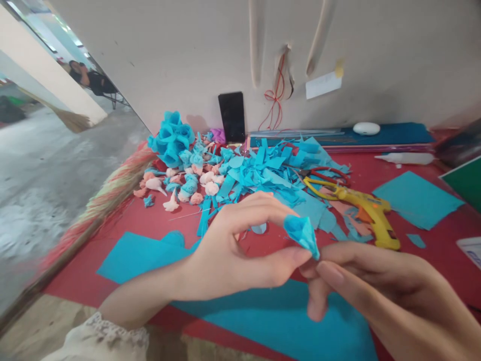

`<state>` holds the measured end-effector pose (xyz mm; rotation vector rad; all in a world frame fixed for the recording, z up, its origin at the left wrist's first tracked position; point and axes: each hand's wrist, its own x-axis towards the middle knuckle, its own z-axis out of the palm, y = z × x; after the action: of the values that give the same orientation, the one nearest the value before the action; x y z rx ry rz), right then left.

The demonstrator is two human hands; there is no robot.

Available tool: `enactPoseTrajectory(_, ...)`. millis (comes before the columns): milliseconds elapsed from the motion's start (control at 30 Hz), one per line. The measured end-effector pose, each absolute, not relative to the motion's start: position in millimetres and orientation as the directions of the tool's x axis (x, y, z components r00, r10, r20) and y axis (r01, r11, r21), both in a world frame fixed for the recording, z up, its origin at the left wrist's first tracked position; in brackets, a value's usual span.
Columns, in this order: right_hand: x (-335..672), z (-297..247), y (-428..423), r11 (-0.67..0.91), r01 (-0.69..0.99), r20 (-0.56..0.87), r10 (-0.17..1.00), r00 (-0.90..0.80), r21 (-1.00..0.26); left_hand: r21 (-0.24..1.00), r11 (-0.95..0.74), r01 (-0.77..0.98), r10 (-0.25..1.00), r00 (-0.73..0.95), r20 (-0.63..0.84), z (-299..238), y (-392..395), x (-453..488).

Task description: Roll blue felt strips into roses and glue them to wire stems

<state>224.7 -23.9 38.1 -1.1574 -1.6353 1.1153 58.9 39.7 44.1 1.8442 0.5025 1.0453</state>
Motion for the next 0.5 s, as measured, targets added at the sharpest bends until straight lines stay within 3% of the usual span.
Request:
enactPoseTrajectory(333, 224.5, 37.6, -24.4, 0.202, 0.248, 0.142, 0.961, -0.238, -0.947, 0.874, -0.482, -0.064, 0.688, 0.590, 0.423, 42.2, 38.4, 56.5)
enactPoseTrajectory(500, 225.2, 36.6, -23.9, 0.285, 0.312, 0.242, 0.955, -0.170, -0.906, 0.896, -0.438, -0.074, 0.697, 0.602, 0.390, 43.2, 37.5, 57.4)
